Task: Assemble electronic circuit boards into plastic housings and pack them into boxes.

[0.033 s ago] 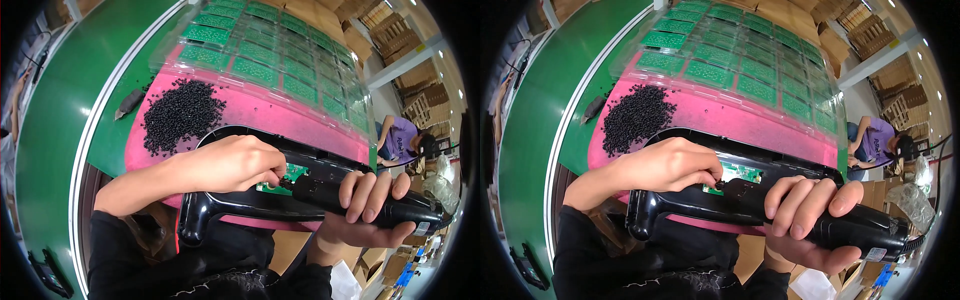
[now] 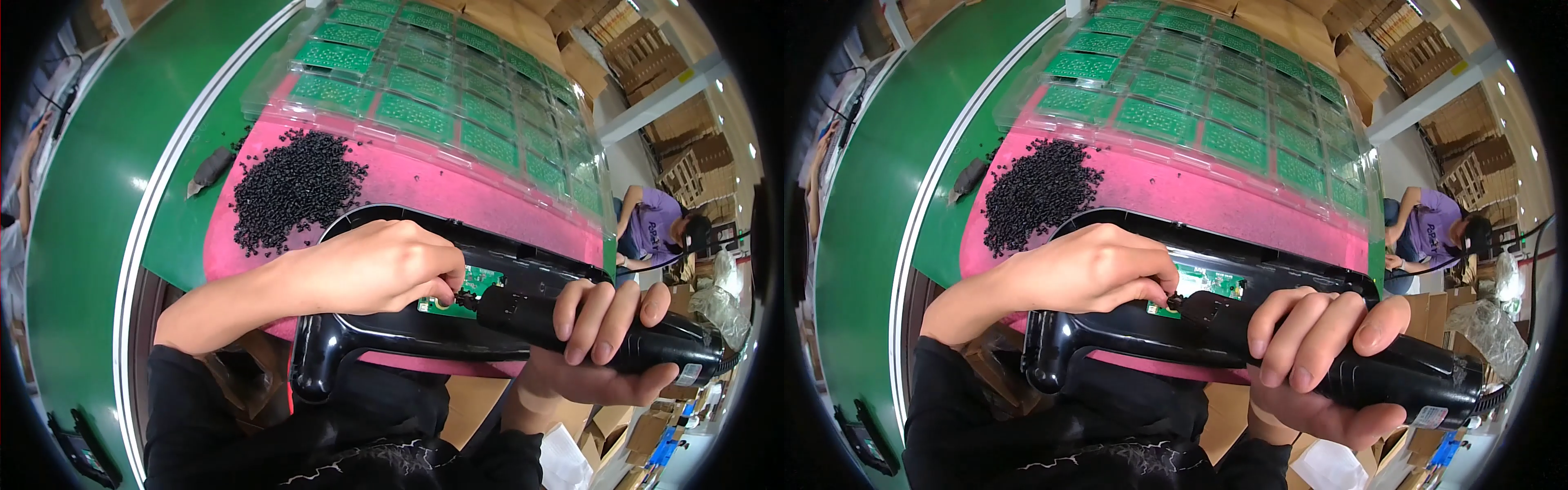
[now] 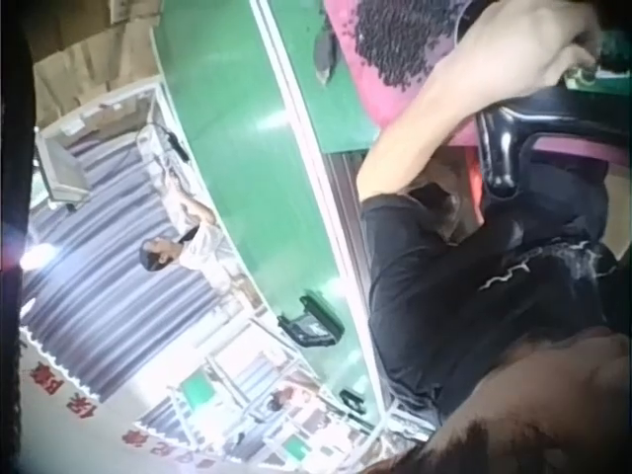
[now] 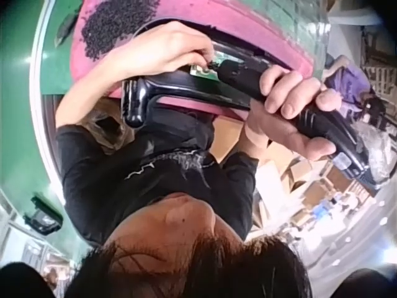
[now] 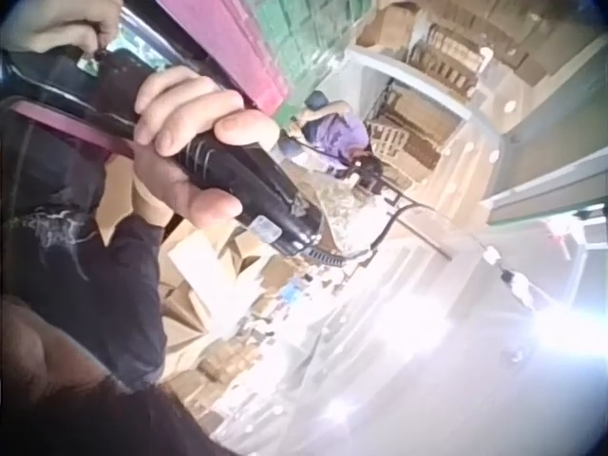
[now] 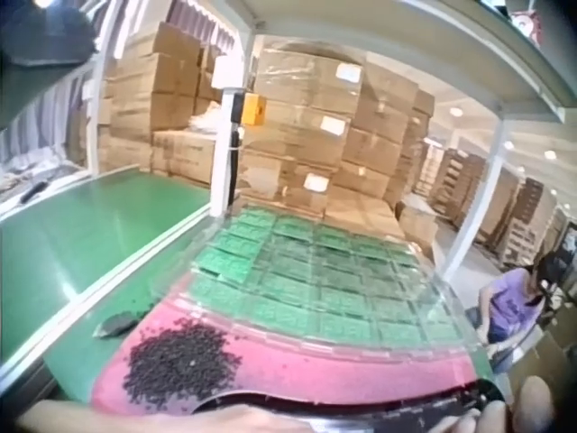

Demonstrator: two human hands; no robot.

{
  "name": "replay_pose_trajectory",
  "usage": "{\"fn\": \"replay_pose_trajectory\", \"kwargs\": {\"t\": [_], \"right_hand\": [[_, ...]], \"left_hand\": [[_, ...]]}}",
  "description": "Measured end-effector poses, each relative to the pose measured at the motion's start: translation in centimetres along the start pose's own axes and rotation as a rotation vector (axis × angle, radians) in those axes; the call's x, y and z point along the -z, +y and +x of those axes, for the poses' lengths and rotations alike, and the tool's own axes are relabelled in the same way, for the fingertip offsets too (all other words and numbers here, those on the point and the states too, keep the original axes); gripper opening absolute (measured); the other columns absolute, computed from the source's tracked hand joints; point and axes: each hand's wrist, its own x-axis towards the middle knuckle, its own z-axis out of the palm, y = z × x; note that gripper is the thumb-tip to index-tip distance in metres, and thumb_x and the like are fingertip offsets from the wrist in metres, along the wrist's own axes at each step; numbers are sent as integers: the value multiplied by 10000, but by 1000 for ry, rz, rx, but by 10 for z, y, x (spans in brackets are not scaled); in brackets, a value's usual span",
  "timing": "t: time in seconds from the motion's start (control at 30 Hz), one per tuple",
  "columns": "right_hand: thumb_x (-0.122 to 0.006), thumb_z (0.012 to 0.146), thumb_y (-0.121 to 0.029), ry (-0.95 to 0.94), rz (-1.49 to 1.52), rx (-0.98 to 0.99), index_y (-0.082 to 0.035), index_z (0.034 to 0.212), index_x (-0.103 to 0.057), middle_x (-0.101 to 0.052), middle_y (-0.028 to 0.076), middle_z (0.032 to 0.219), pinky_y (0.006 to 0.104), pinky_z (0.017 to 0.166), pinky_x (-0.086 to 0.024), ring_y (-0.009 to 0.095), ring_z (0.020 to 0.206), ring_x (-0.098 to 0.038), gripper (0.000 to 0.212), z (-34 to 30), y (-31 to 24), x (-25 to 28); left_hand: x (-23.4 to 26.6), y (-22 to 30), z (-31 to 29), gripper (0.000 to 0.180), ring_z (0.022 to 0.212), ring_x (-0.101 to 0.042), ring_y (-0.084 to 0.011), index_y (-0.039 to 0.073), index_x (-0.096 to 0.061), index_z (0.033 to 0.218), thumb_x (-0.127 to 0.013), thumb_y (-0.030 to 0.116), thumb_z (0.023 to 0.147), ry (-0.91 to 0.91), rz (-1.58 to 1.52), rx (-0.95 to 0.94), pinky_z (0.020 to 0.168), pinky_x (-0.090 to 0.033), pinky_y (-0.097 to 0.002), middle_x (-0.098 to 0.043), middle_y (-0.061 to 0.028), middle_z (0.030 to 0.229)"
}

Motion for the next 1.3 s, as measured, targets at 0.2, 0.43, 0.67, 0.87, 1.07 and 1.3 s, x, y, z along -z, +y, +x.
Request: {"fn": "replay_pose_trajectory", "kwargs": {"t": [0.2, 0.43, 0.67, 0.87, 1.07, 1.3], "right_hand": [[-644, 887, -470, -11, 46, 45, -107, 1003, -423, -469, -29, 622, 228, 470, -369, 72, 440, -420, 441, -1, -3, 2], [-652, 875, -480, -6, 36, 63, -107, 995, -424, -468, -31, 605, 233, 456, -373, 73, 435, -430, 453, -3, 1, 2], [-594, 892, -527, 26, -126, -79, -95, 1003, -438, -481, -3, 609, 259, 431, -366, 103, 427, -433, 472, -4, 1, 1], [-596, 891, -527, -2, -123, -160, -88, 1012, -444, -476, -4, 610, 277, 432, -375, 111, 420, -427, 480, -15, 16, 9], [-597, 899, -524, -30, -51, -103, -89, 1011, -440, -477, 2, 617, 277, 432, -374, 116, 423, -432, 476, -15, 14, 4], [-593, 897, -532, -26, -191, -139, -83, 1014, -439, -469, 7, 609, 275, 412, -358, 112, 410, -417, 489, -17, 13, -1]], "left_hand": [[1, 4, 4, 124, 755, -676, -309, -13, -617, 916, -669, 90, 870, -61, 10, 17, 637, -534, -381, -660, -129, 839], [0, 2, 4, 153, 779, -680, -310, -22, -617, 896, -680, 110, 853, -65, -87, 52, 667, -538, -388, -677, -135, 837], [2, 4, 2, 109, 749, -673, -302, -12, -652, 848, -716, 67, 811, 102, 243, -19, 655, -544, -362, -669, -115, 790], [2, 1, 3, 212, 807, -655, -305, -5, -645, 945, -694, 176, 845, 10, 201, 68, 702, -530, -392, -664, -124, 878], [0, -1, -1, 221, 775, -652, -274, 9, -660, 852, -738, 195, 763, -102, 219, -54, 644, -534, -376, -669, -89, 806], [8, 2, 2, 75, 754, -668, -236, 37, -687, 799, -720, 30, 731, 134, 289, 61, 640, -538, -366, -688, -71, 777]]}}
